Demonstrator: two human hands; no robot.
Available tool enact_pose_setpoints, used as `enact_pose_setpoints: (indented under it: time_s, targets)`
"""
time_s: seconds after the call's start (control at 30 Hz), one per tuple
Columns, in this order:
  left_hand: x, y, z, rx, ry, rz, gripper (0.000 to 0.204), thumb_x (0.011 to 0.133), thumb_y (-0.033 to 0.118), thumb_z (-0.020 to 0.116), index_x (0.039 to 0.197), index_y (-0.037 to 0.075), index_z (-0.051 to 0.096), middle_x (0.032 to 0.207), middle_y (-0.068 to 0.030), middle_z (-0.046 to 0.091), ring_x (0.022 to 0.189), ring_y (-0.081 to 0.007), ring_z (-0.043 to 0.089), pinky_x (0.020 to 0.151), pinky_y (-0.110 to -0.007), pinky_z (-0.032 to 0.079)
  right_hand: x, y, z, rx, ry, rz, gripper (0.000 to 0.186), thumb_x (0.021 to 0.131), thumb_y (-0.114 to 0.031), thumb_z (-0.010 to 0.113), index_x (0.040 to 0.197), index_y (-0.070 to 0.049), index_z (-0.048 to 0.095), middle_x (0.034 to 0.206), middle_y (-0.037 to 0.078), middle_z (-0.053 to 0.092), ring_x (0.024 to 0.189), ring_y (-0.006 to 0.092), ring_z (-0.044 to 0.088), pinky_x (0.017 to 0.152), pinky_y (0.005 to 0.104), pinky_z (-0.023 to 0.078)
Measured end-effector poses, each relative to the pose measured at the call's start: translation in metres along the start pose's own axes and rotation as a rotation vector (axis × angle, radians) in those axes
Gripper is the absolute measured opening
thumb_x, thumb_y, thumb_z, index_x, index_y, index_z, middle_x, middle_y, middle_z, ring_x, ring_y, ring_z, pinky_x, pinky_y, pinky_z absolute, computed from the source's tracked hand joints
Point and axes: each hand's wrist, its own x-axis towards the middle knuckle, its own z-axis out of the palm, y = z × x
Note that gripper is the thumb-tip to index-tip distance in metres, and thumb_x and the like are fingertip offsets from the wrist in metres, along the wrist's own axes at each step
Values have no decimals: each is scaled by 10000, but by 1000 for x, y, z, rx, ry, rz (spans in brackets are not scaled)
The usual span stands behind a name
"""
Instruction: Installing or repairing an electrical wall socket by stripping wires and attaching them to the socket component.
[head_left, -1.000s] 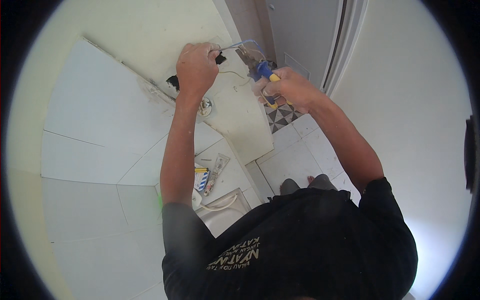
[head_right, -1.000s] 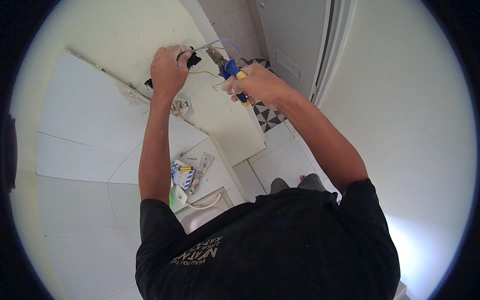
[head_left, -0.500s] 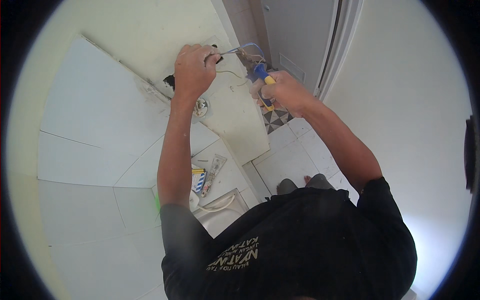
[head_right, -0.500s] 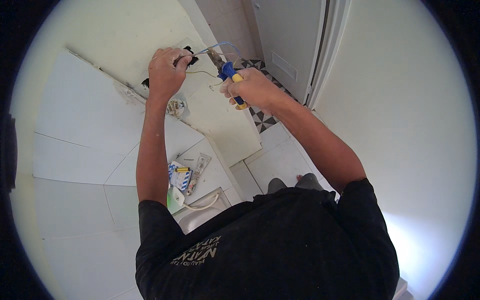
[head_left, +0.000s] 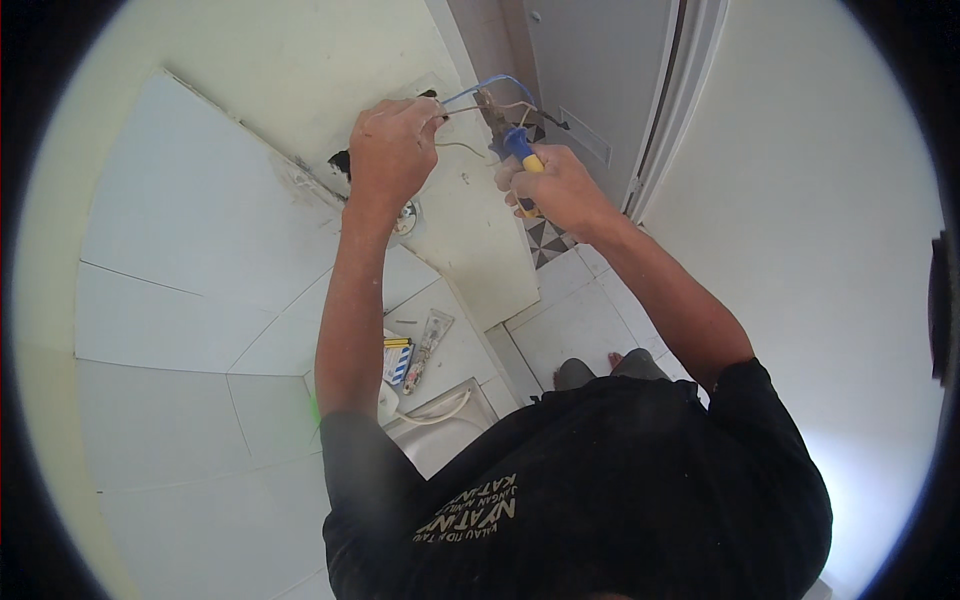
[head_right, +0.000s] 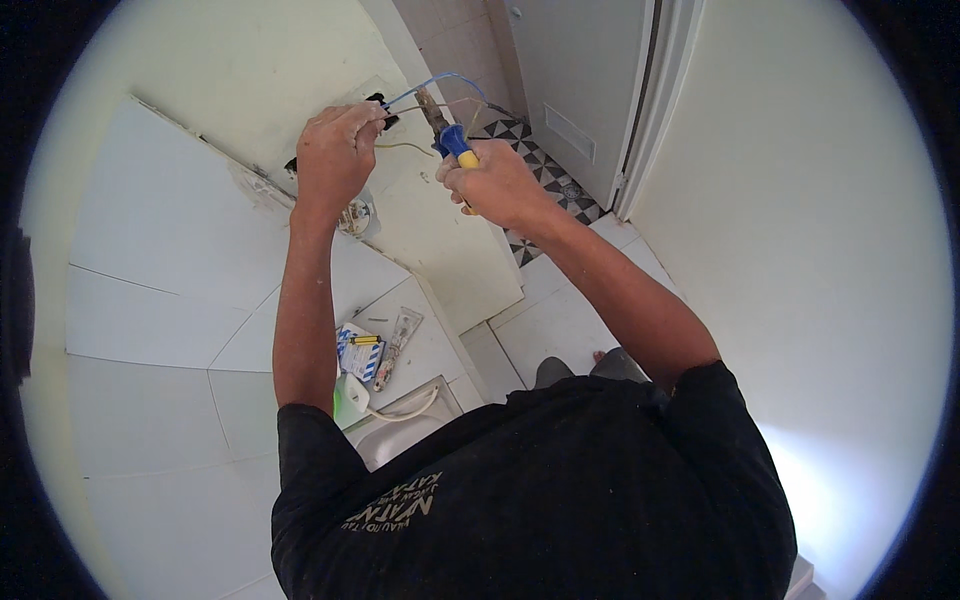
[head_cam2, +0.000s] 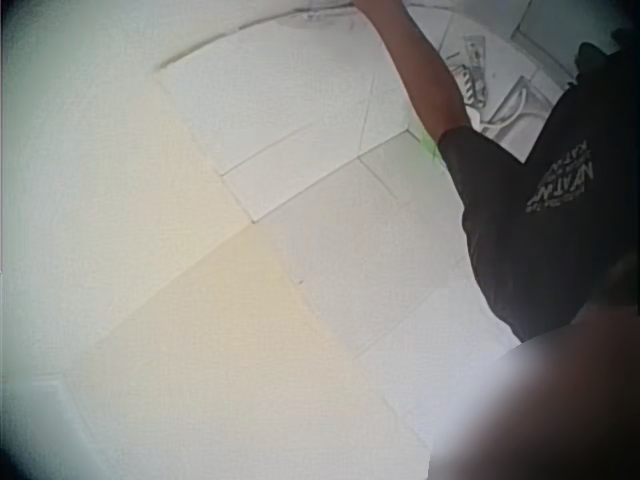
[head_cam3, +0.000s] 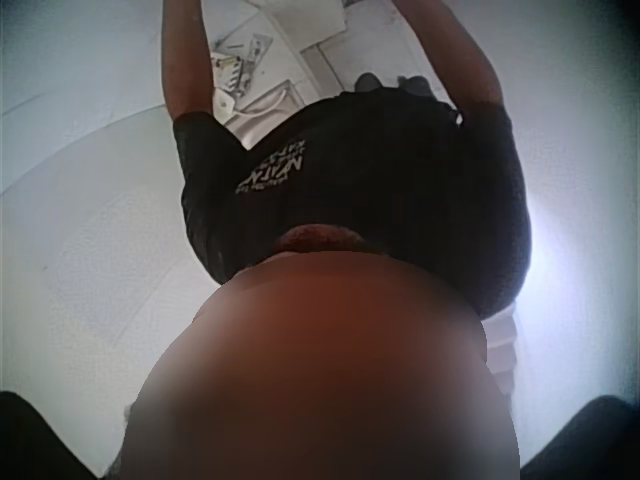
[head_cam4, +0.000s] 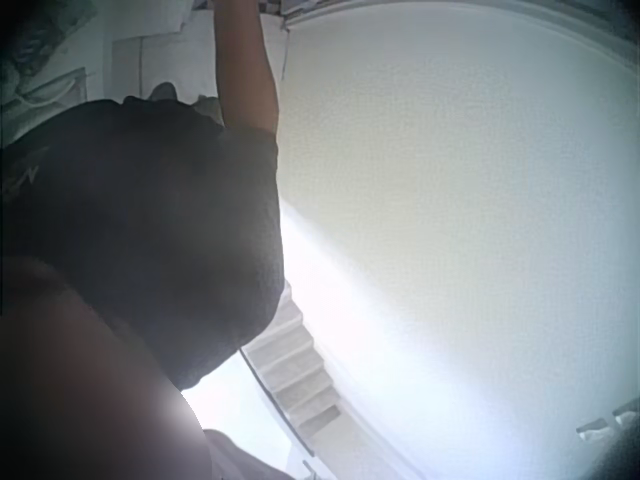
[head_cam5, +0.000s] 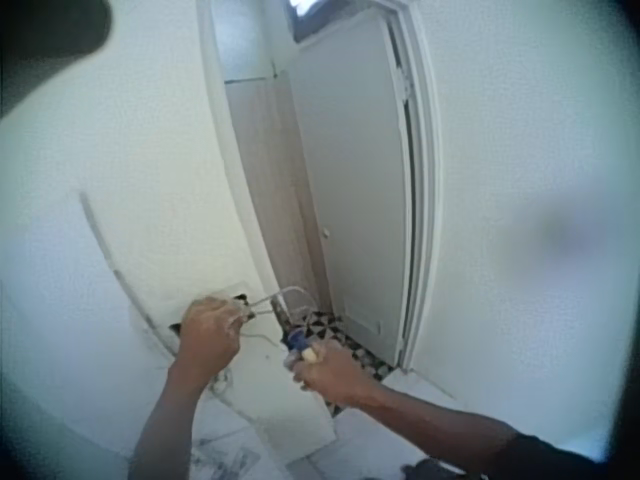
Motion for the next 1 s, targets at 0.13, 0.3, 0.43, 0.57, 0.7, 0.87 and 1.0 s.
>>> enact_pose_setpoints:
  time_s: [0.13,0.3,0.43,0.57,0.7,0.87,1.0]
  targets:
    - [-1,-2,-1,-98,-12,7,111,791,36,661,888,58,710,985,-97,709,877,-275,649,819,-364,496,3,4,-1,-16,-25,1,207,760,-91,581,915,40,621,841,111,611,750,187,618,646,311,517]
    - [-6,-9,2,-147,-44,-30,91,777,73,667,856,86,710,1030,-75,707,978,-270,621,859,-397,442,2,3,-1,70,-87,15,210,763,-86,564,934,29,604,873,118,605,761,185,619,661,321,524]
    - [-6,-6,-2,-155,-40,-19,91,781,79,660,851,85,718,1030,-76,706,991,-275,616,871,-395,433,-2,2,4,176,-69,54,161,799,-118,599,903,0,567,839,94,581,727,164,609,615,312,522]
    - [-5,-5,-3,-193,-87,-66,92,783,95,665,857,86,719,1006,-74,707,976,-277,611,862,-401,425,-3,6,11,160,-50,-20,201,834,-176,655,866,-15,538,745,59,558,609,131,569,515,285,483]
    - [-3,-2,-6,-144,-87,-107,93,788,106,671,864,100,724,929,-75,699,917,-285,600,826,-412,419,3,18,12,-37,42,-79,250,869,-217,671,821,-20,525,627,18,518,485,105,492,429,275,409]
    - [-2,-5,-14,-147,-148,-148,83,806,130,665,865,114,721,866,-72,685,890,-283,582,825,-412,401,-13,1,7,49,-22,34,264,894,-231,643,789,-21,522,628,28,525,491,111,491,436,276,397]
    - [3,0,-13,-86,-223,-151,81,817,140,657,878,121,706,848,-66,680,904,-276,571,835,-423,374,-17,4,-12,210,-132,105,240,884,-226,627,842,2,565,723,76,587,605,154,585,532,294,499]
